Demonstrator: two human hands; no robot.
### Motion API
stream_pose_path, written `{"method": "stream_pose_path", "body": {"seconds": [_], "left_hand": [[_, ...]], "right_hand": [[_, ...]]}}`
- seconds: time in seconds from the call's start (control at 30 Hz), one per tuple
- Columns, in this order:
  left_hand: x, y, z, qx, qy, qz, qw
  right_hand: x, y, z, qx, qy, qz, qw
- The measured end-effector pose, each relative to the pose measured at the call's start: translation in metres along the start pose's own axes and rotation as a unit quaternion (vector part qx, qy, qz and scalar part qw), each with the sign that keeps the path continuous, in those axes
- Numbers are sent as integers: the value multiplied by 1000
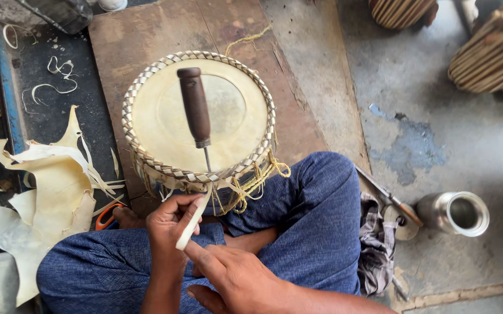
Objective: The person is repairing a traditional drum by weaving a strip of material around the rim. They use a tool to pull the strip through the existing weave and tighten it, working methodically around the drum's edge.
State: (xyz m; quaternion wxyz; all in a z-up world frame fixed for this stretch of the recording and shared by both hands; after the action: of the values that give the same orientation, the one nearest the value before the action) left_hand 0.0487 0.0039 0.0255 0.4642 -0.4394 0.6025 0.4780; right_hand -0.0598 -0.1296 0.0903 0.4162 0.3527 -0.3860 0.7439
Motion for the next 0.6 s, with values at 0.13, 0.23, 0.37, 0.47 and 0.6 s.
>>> {"method": "stream_pose_path", "body": {"seconds": [0.13,0.23,0.37,0.47,0.6], "left_hand": [[-5,-3,-5,8,-24,-4,1000],[-1,-6,-7,9,-42,-4,999],[6,-7,-9,9,-36,5,999],[4,-6,-10,4,-68,-24,997],[-1,-5,-12,10,-85,-43,995]], "right_hand": [[1,0,7,-4,16,-4,1000],[3,2,16,-10,5,-2,1000],[2,4,22,-13,11,-12,1000],[-3,6,29,-58,32,-38,997],[-26,-3,46,-200,77,-54,975]]}}
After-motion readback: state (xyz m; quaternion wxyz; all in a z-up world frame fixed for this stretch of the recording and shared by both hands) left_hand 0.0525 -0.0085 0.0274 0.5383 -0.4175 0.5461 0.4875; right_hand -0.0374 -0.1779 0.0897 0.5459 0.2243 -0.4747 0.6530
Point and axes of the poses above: each hand's wrist, its own y-axis away from the middle knuckle, its own z-axis out of the back of the hand, x = y × z, the point moved 2 cm from there along -y, towards the middle knuckle, and after that the axes turned 2 degrees about -y, right-handed, at the moved point
